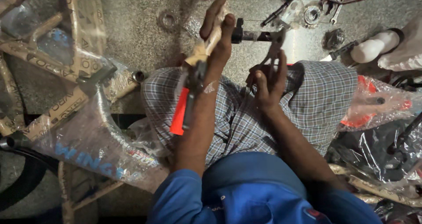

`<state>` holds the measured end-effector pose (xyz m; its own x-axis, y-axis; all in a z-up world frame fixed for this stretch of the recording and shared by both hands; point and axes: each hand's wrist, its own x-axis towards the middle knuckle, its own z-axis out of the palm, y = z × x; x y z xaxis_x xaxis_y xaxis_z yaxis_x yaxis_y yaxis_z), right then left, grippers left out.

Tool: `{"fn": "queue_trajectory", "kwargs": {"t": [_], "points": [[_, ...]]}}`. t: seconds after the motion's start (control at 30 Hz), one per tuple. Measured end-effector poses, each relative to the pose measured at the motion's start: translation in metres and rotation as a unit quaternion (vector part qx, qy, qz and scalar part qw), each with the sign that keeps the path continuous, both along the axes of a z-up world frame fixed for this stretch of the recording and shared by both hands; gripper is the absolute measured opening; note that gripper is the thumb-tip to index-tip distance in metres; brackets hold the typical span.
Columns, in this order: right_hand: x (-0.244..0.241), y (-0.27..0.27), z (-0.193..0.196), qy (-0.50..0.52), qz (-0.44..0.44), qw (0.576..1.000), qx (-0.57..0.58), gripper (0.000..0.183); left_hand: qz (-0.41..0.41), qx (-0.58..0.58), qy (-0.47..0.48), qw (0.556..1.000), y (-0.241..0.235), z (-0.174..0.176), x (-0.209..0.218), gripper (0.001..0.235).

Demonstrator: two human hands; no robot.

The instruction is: The person sits on the floor and assembles a bicycle handlebar component. They use a red screwdriver to tighten a screw on a black clamp, then use a wrench to tighten a nut on the handlebar stem. The person also handles a white bottle and a small black plastic piece during the process.

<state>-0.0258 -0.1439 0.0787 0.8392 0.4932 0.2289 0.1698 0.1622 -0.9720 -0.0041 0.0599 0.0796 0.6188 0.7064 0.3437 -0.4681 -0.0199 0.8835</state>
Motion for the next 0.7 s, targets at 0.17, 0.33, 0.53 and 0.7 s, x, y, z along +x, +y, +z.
{"fn": "queue_trajectory", "kwargs": {"t": [0.17,0.33,0.53,0.7], "points": [[0.007,0.001,-0.002,-0.16,0.074,0.961,-0.211,0.083,0.015,0.124,-0.024,0.992,0.002,0.018,-0.004,0.049],[-0.005,-0.001,-0.005,-0.151,0.061,0.953,-0.255,0.077,0.045,0.182,-0.021,0.982,0.007,0.025,-0.016,0.048],[0.005,-0.001,0.019,-0.091,0.109,0.913,-0.381,0.036,0.072,0.22,-0.024,0.973,0.006,0.033,-0.018,0.047],[0.012,-0.003,0.074,-0.361,-0.054,0.894,-0.26,0.014,0.079,0.155,0.002,0.985,-0.002,0.031,-0.013,0.047]]}}
